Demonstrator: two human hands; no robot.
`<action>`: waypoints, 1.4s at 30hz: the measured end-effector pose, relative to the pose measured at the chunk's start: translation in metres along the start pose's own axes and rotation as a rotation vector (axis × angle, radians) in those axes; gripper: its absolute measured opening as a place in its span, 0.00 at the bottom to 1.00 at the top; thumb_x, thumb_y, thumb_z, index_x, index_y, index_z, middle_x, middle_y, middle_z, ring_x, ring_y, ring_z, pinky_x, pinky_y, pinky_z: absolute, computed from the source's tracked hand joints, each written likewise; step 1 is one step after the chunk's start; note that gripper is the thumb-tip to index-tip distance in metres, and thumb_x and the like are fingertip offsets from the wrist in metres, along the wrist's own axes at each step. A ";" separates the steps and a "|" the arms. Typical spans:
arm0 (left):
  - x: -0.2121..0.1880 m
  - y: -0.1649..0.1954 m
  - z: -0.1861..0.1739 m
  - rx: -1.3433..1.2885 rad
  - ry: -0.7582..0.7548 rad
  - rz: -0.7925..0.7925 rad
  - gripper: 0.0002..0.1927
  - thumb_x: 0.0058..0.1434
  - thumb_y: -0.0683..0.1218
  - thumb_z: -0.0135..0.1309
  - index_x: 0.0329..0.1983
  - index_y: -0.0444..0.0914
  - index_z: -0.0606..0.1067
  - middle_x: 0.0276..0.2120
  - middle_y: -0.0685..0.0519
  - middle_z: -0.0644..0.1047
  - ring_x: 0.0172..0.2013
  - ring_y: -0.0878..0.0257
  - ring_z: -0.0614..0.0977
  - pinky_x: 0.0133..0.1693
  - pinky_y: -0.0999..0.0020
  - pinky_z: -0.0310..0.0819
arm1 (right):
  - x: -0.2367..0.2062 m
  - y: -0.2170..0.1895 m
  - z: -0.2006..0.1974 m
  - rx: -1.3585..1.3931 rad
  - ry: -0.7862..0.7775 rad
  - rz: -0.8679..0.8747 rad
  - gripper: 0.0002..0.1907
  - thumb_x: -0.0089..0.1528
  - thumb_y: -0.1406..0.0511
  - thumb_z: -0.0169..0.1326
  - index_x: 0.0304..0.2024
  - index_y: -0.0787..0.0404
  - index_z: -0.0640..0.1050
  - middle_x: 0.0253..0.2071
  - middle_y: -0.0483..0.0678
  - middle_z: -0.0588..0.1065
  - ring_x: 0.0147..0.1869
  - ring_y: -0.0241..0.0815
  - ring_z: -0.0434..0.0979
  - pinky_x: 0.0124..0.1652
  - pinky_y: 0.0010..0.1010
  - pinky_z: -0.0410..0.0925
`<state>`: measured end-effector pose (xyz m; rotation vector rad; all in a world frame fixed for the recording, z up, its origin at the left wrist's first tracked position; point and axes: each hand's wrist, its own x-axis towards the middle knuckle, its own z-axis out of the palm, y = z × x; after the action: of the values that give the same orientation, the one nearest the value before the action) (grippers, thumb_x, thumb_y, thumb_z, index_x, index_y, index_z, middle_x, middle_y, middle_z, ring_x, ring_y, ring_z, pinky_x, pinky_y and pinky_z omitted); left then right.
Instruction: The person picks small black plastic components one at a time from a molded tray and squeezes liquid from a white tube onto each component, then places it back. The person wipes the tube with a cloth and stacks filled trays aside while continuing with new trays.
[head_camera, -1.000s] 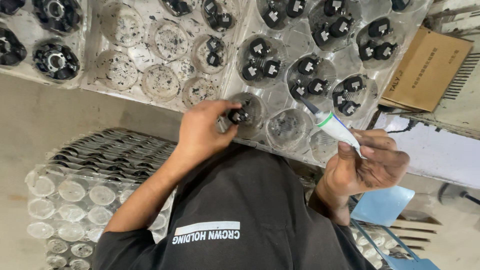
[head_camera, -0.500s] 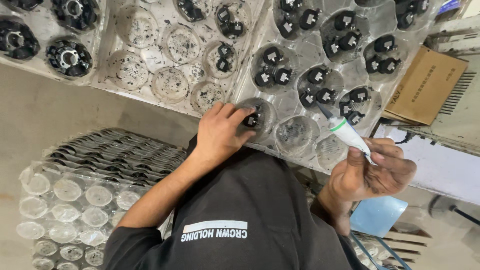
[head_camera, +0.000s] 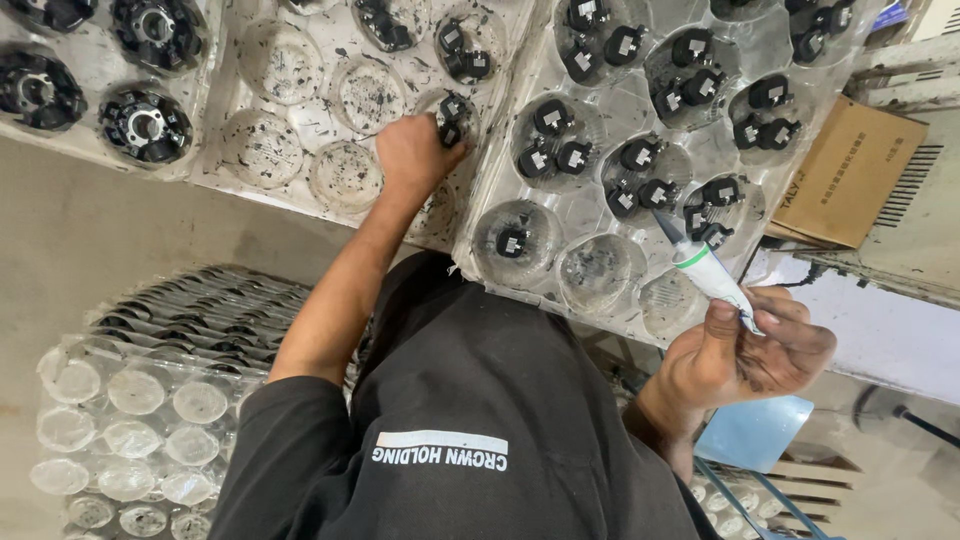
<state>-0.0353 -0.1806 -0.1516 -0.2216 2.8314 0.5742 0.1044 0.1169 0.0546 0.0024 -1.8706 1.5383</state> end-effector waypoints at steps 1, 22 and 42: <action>0.003 0.001 0.005 -0.005 0.011 -0.003 0.27 0.48 0.66 0.70 0.27 0.38 0.81 0.24 0.44 0.81 0.26 0.47 0.83 0.31 0.53 0.78 | 0.000 -0.001 0.001 -0.001 0.004 -0.002 0.21 0.67 0.74 0.69 0.44 0.59 0.66 0.35 0.44 0.67 0.44 0.39 0.72 0.47 0.28 0.66; -0.146 0.091 -0.159 -1.158 0.247 0.421 0.22 0.56 0.33 0.72 0.47 0.39 0.73 0.40 0.54 0.79 0.40 0.70 0.80 0.42 0.77 0.76 | 0.002 -0.008 -0.014 0.709 -0.038 0.607 0.15 0.66 0.77 0.61 0.48 0.59 0.71 0.47 0.53 0.79 0.51 0.44 0.80 0.49 0.31 0.74; -0.195 0.129 -0.162 -1.537 -0.079 0.403 0.17 0.62 0.25 0.58 0.51 0.33 0.77 0.61 0.46 0.75 0.49 0.68 0.82 0.49 0.72 0.86 | -0.032 -0.039 -0.031 0.089 -0.095 -0.099 0.18 0.56 0.79 0.65 0.38 0.61 0.70 0.35 0.56 0.78 0.44 0.50 0.82 0.44 0.35 0.79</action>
<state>0.0930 -0.1087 0.0916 0.1391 1.7014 2.5612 0.1605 0.1189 0.0731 0.2090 -1.8441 1.5760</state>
